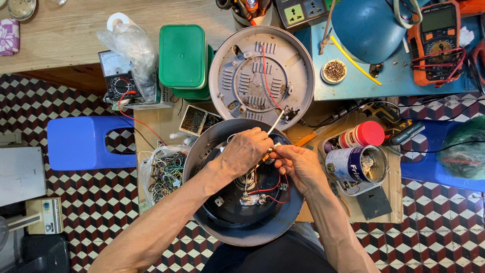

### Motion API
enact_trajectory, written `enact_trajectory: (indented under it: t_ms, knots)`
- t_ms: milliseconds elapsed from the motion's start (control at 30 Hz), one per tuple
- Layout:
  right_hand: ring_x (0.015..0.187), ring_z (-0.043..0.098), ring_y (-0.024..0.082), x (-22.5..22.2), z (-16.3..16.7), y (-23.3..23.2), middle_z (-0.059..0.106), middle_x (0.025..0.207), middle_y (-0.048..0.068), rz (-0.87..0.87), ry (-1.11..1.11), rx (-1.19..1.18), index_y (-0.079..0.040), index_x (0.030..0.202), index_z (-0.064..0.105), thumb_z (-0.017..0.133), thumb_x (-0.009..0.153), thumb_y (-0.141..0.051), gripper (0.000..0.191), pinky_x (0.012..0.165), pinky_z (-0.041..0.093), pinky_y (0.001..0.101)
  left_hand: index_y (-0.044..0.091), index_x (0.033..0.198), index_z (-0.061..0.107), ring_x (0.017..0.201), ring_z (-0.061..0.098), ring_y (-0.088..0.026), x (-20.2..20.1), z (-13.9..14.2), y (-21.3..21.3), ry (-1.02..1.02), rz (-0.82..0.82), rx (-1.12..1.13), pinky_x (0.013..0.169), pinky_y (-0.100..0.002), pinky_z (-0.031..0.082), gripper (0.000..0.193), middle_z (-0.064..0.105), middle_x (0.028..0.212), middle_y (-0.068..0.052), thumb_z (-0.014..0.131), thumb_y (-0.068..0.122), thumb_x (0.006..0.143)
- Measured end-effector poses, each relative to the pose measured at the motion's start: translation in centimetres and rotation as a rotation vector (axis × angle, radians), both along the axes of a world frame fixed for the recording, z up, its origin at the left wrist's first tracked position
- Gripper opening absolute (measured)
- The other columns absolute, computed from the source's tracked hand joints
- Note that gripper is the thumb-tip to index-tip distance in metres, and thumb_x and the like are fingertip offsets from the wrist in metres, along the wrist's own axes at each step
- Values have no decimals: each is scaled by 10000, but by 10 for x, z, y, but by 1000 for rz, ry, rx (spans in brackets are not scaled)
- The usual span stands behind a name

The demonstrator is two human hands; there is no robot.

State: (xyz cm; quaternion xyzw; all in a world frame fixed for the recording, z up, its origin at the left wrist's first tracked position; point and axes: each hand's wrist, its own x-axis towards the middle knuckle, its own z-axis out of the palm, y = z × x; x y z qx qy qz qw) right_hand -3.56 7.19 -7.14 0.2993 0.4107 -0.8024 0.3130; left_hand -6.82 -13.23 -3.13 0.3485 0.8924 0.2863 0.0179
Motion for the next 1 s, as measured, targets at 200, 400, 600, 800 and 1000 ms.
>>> enact_trajectory:
  t_ms: [200, 400, 600, 800, 1000]
  knots:
    - [598, 650, 111, -1, -1, 1, 742, 861, 110, 41, 10, -6, 36, 1002, 665, 649, 966, -108, 150, 482, 508, 217, 54, 968, 694, 884, 658, -300, -4, 5, -6, -124, 23, 160, 762, -407, 541, 155, 648, 908, -99, 739, 92, 825]
    - [580, 622, 92, -3, 9, -2, 731, 846, 100, 72, 29, 33, 27, 994, 668, 653, 974, -109, 139, 461, 470, 196, 61, 964, 693, 855, 675, -330, -12, 8, -12, -244, -44, 131, 727, -414, 542, 90, 634, 929, -124, 713, 51, 877]
    - [551, 592, 79, -4, 6, 0, 721, 816, 89, 116, 24, 124, 13, 977, 675, 655, 965, -123, 138, 422, 399, 183, 69, 948, 659, 841, 681, -348, -20, 7, -10, -259, -104, 13, 682, -445, 528, 117, 656, 906, -114, 709, 44, 845]
    - [526, 559, 72, -7, 0, 5, 698, 777, 91, 190, 89, 129, 22, 941, 669, 655, 996, -148, 179, 408, 382, 182, 89, 994, 646, 847, 688, -365, -26, 7, -10, -257, -154, -43, 659, -463, 525, 236, 676, 920, -104, 681, -5, 781]
    - [537, 580, 71, -9, -3, 9, 720, 802, 86, 211, 87, 146, 10, 948, 669, 641, 984, -140, 156, 414, 406, 189, 93, 1016, 632, 824, 691, -371, -30, 3, -10, -305, -166, -32, 632, -476, 520, 245, 678, 938, -107, 706, 25, 793]
